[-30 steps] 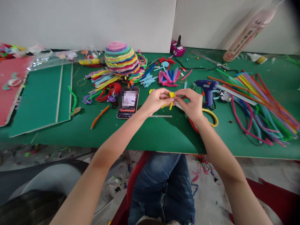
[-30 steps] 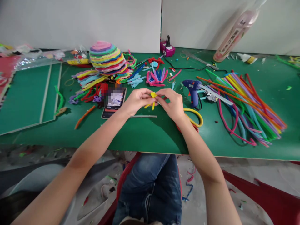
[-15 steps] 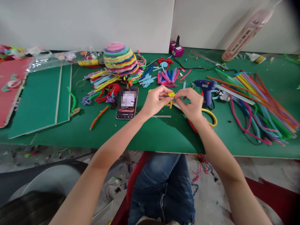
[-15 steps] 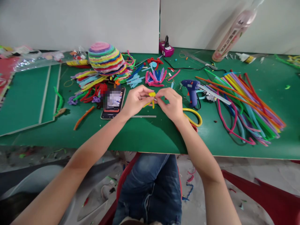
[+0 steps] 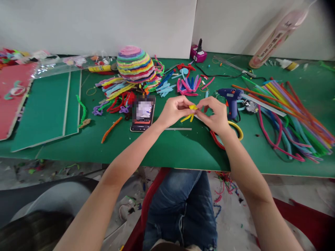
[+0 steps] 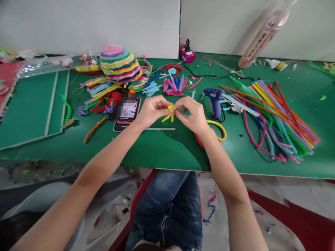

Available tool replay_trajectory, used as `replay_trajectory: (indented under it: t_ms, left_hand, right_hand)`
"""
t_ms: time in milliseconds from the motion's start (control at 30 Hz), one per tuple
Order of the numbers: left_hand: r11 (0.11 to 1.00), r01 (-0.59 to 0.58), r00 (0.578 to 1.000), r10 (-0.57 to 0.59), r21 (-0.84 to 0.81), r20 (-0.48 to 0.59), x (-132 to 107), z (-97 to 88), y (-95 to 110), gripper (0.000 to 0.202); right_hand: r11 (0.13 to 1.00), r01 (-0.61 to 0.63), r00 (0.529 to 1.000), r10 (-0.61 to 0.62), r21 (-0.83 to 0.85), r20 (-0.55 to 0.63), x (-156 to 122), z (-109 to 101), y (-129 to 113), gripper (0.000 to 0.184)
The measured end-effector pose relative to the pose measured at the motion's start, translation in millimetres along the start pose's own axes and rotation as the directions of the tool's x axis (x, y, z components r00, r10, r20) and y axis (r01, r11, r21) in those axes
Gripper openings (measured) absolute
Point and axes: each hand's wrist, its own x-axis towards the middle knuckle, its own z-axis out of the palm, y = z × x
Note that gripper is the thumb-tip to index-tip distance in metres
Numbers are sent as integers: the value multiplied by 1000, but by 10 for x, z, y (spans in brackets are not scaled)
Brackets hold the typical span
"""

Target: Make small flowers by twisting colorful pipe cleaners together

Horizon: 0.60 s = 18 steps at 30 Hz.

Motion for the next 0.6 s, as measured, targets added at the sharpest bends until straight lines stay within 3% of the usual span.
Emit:
replay_trajectory:
  t_ms: [133,267,400,600]
  left_hand:
    - [1000,-4,1000,4,-15,15,-1,-4,-10,33]
    - [999,30,999,-29,-27,24,-1,-11,1,37]
    - [988,131,991,-131,-86,-1,13,-15,-15,33]
    - [877,344,933,-359,-335,17,47,28,-108,13]
  right_hand:
    - [999,15,996,-19,45,88,15,-63,-1,3]
    - [997,78,993,-78,-2,83,2,-37,24,7]
    - [973,163,986,-157,-164,48,-30,26,80,14]
    - [918,279,957,-242,-283,159,-60,20,180,16]
